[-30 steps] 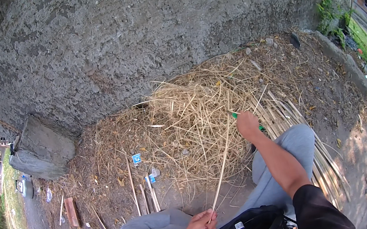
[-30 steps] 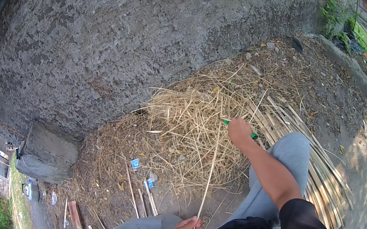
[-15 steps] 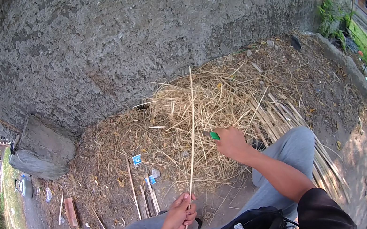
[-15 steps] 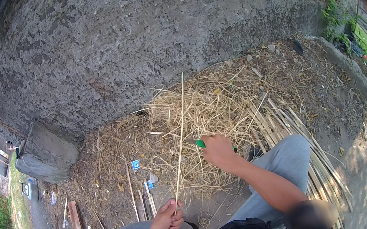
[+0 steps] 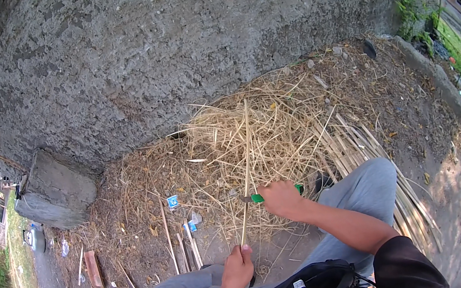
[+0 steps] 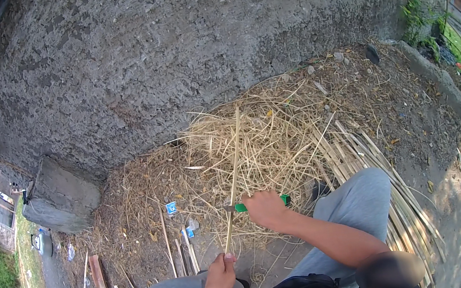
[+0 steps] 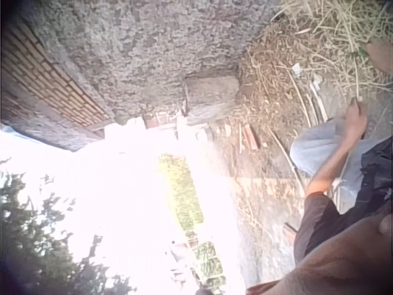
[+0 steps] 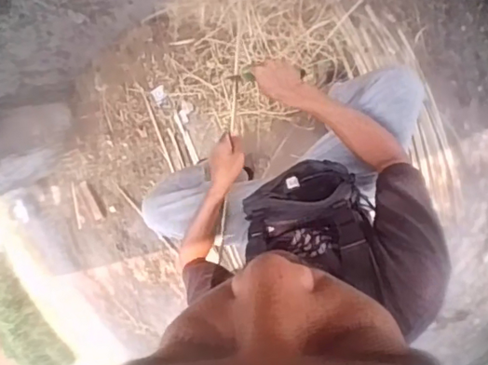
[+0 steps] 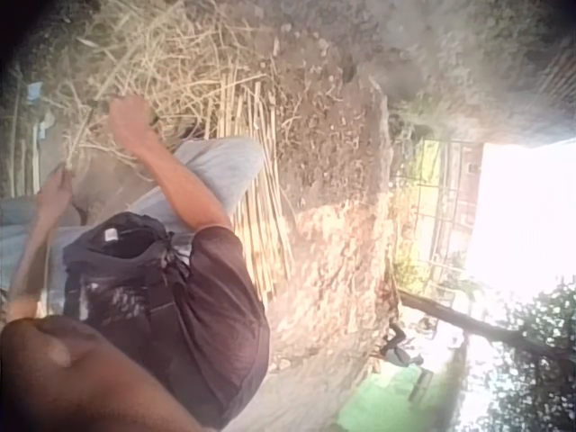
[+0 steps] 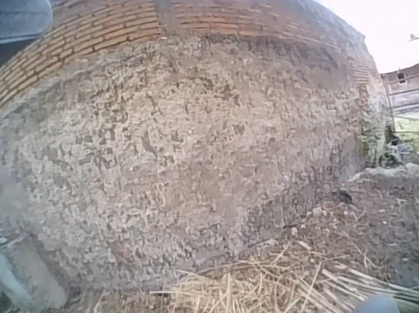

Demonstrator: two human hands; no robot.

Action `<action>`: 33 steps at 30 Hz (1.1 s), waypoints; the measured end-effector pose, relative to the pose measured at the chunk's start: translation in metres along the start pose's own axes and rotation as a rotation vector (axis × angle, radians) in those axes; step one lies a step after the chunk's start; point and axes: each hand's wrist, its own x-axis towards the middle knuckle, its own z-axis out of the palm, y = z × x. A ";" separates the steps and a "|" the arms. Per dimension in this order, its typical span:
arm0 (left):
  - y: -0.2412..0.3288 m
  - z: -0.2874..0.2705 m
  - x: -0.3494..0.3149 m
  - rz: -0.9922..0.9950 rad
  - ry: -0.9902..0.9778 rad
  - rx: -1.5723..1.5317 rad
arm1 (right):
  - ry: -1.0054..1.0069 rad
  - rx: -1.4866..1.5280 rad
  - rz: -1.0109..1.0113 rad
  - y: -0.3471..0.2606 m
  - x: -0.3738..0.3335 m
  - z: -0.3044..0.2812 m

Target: The person uses a utility knife to shave a thin strip of bamboo by repeatedly sliding the blade along its length.

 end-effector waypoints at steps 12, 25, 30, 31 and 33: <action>0.036 -0.005 -0.029 -0.042 0.008 0.325 | 0.041 -0.106 0.045 0.011 0.004 0.026; 0.020 -0.005 -0.039 0.082 0.047 0.506 | 0.023 -0.152 0.062 0.019 0.022 0.049; 0.021 -0.009 -0.039 0.024 0.041 0.494 | -0.003 -0.154 0.027 0.006 0.018 0.042; 0.022 -0.011 -0.041 0.022 0.042 0.496 | 0.009 -0.150 -0.005 0.003 0.016 0.040; 0.027 -0.015 -0.047 -0.024 0.007 0.515 | -0.013 -0.157 -0.020 0.008 0.020 0.046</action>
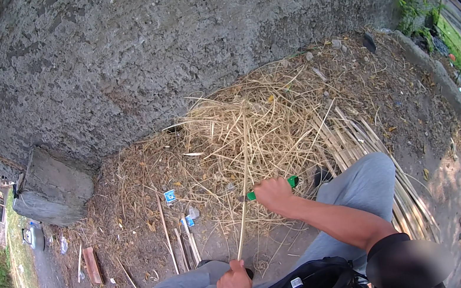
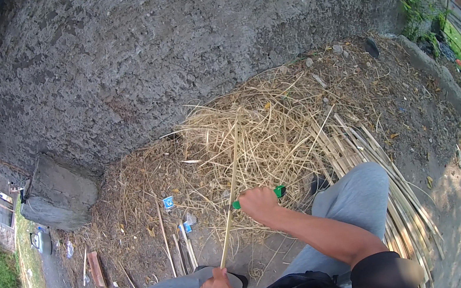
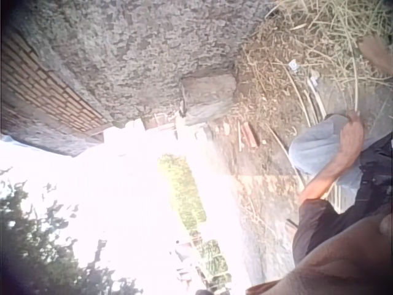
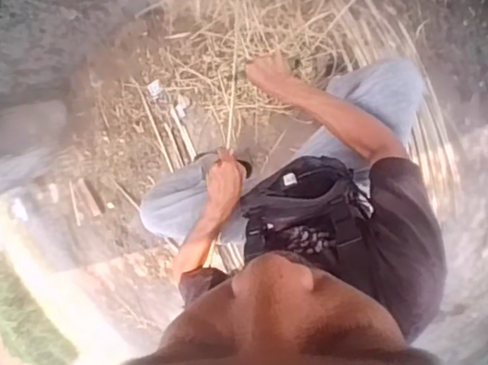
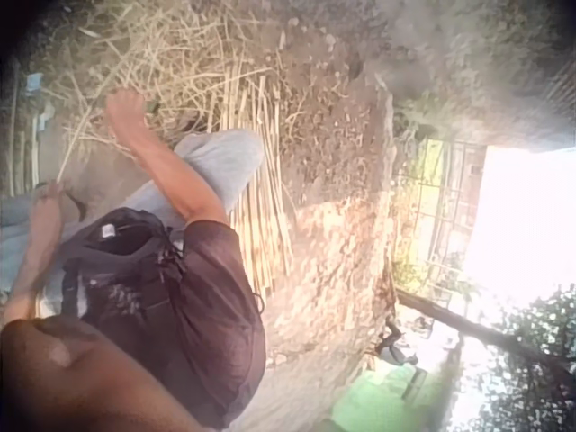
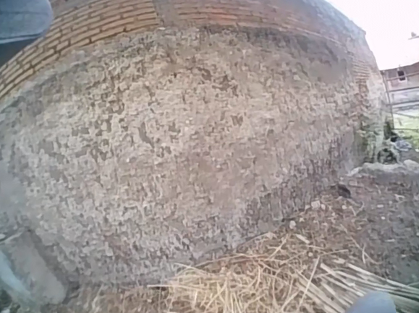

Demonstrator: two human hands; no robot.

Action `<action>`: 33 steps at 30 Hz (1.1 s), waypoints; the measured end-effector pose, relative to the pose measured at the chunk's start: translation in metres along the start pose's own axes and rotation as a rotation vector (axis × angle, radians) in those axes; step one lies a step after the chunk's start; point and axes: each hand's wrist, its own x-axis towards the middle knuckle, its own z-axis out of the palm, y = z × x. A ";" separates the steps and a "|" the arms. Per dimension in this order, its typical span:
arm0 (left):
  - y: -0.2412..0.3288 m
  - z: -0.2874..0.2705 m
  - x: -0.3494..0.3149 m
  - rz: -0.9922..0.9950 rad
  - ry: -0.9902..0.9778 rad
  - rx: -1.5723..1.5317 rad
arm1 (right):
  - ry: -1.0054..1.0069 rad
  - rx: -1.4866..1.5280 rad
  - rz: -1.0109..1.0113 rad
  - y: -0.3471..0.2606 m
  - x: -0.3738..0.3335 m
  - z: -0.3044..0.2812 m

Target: The person uses a utility knife to shave a thin strip of bamboo by repeatedly sliding the blade along its length.

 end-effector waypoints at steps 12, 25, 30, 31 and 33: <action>-0.051 -0.044 -0.043 0.031 0.211 0.087 | 0.241 0.154 0.383 0.053 0.018 -0.040; -0.025 -0.039 -0.038 0.120 0.235 0.084 | 0.140 0.166 0.045 -0.024 -0.027 -0.069; -0.022 -0.039 -0.040 0.142 0.196 0.024 | 0.170 0.098 0.050 -0.016 -0.016 -0.057; -0.022 -0.040 -0.042 0.145 0.192 0.026 | 0.188 0.100 0.052 -0.014 -0.014 -0.055; -0.021 -0.043 -0.046 0.144 0.175 0.043 | 0.173 0.097 0.080 -0.009 -0.009 -0.053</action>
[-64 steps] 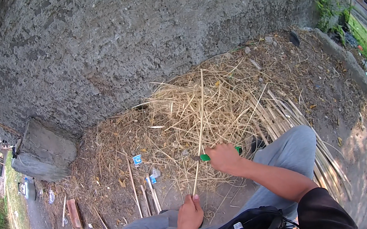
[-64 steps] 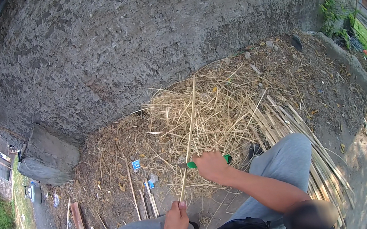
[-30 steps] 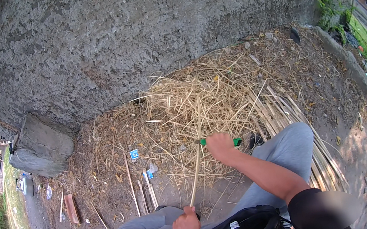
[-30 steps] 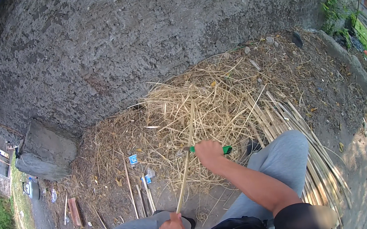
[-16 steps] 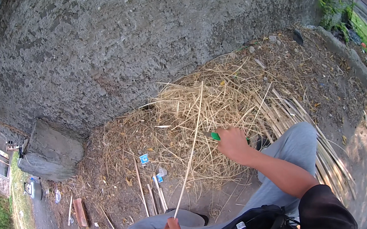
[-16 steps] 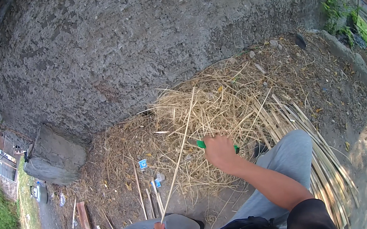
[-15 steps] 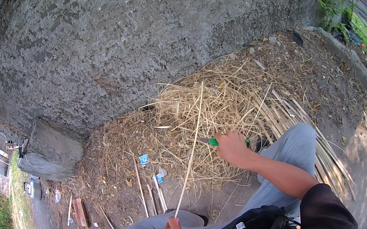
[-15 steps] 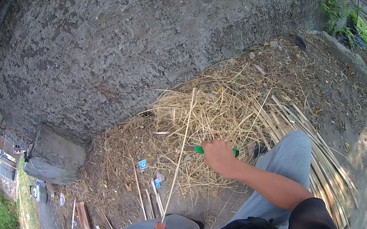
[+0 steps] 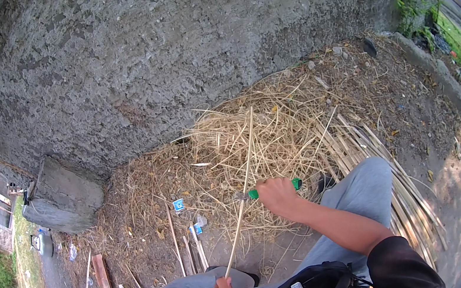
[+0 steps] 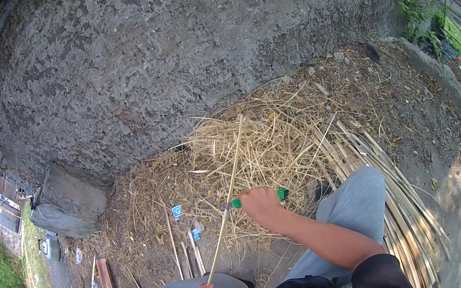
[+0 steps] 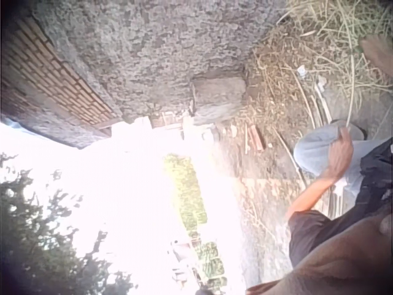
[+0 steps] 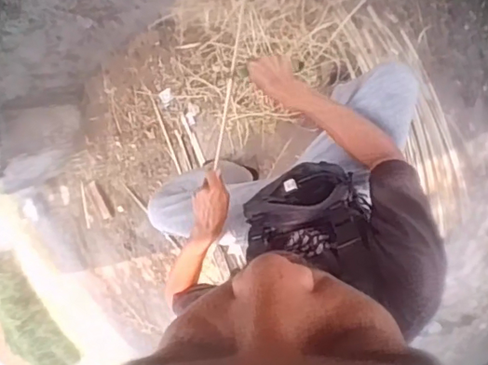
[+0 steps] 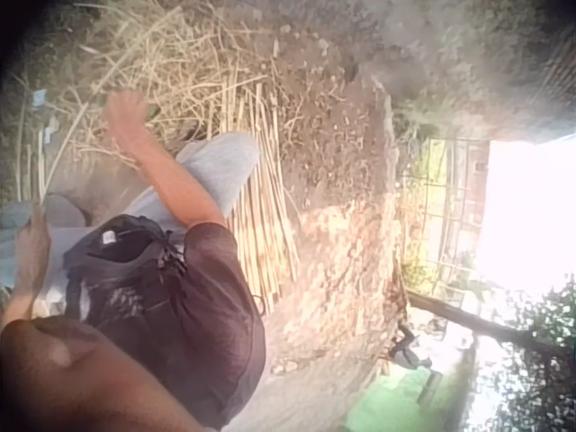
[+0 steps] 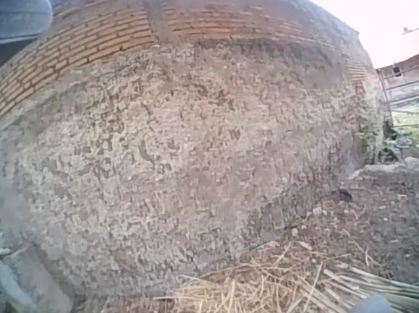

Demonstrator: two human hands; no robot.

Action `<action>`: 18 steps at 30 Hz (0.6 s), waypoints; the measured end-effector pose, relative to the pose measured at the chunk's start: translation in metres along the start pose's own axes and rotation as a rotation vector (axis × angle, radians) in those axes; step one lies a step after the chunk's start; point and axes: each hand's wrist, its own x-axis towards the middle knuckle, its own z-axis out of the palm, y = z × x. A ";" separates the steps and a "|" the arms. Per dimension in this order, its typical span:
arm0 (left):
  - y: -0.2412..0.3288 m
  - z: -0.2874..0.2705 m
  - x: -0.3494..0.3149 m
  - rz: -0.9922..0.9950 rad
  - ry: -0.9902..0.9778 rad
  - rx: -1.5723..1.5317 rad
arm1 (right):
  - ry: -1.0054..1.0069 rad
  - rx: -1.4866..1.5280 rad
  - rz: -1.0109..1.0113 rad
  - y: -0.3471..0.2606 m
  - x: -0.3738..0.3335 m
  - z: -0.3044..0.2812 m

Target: The person uses a utility knife to shave a thin strip of bamboo by repeatedly sliding the blade along its length.

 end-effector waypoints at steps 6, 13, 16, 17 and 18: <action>0.000 0.002 -0.027 0.027 -0.004 0.027 | -0.016 -0.048 0.113 0.044 0.025 -0.008; -0.021 -0.036 -0.069 -0.034 -0.120 0.054 | -0.032 -0.099 0.255 0.062 0.030 0.004; -0.022 -0.052 -0.092 0.051 -0.008 0.091 | -0.023 -0.128 0.278 0.073 0.030 0.010; -0.024 -0.055 -0.101 -0.007 -0.085 0.127 | -0.022 -0.126 0.277 0.080 0.032 0.014; -0.028 -0.056 -0.108 -0.063 -0.163 0.161 | -0.043 -0.147 0.329 0.090 0.032 0.020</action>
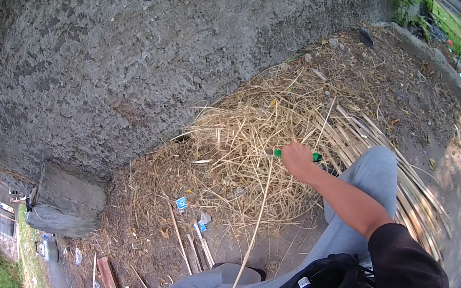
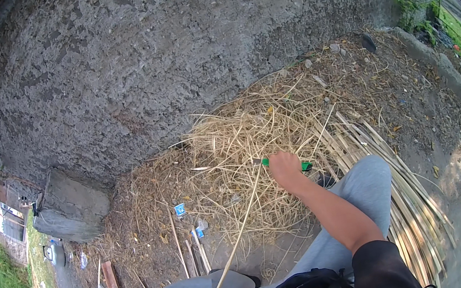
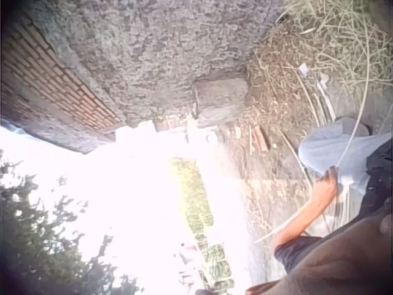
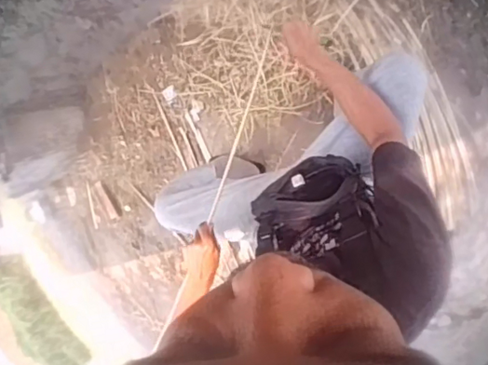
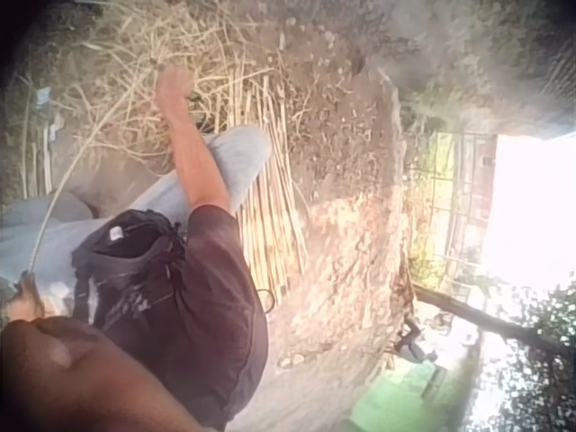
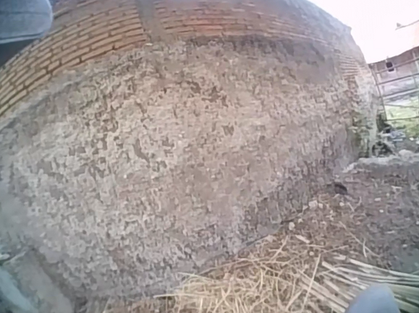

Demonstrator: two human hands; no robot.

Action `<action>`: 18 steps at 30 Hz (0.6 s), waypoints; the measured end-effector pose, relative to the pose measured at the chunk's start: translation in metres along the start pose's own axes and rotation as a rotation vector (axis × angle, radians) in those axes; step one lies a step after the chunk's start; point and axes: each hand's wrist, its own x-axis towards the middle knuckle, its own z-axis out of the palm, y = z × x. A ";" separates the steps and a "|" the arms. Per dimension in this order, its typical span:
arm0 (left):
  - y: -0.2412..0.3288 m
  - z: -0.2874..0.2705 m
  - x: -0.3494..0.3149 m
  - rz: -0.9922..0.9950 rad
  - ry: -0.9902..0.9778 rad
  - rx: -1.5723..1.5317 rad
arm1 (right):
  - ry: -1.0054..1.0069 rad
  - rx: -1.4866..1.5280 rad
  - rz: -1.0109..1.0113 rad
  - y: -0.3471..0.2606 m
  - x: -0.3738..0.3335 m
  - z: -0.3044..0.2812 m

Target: The person uses a utility knife to shave a thin strip of bamboo by repeatedly sliding the blade along its length.

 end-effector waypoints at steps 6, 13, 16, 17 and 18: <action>-0.041 -0.011 -0.026 -0.180 -0.236 -0.232 | -0.258 -0.050 0.203 0.053 0.010 0.040; -0.080 -0.016 0.023 -0.266 -0.076 -0.760 | -0.396 0.888 0.247 -0.017 -0.002 -0.015; -0.091 -0.041 0.071 -0.243 -0.070 -0.730 | -0.261 1.201 0.225 -0.030 -0.013 -0.067; -0.098 -0.048 0.085 -0.284 -0.034 -0.762 | -0.267 1.301 0.216 -0.040 -0.021 -0.089; -0.108 -0.051 0.102 -0.320 0.004 -0.795 | -0.262 1.292 0.194 -0.046 -0.025 -0.104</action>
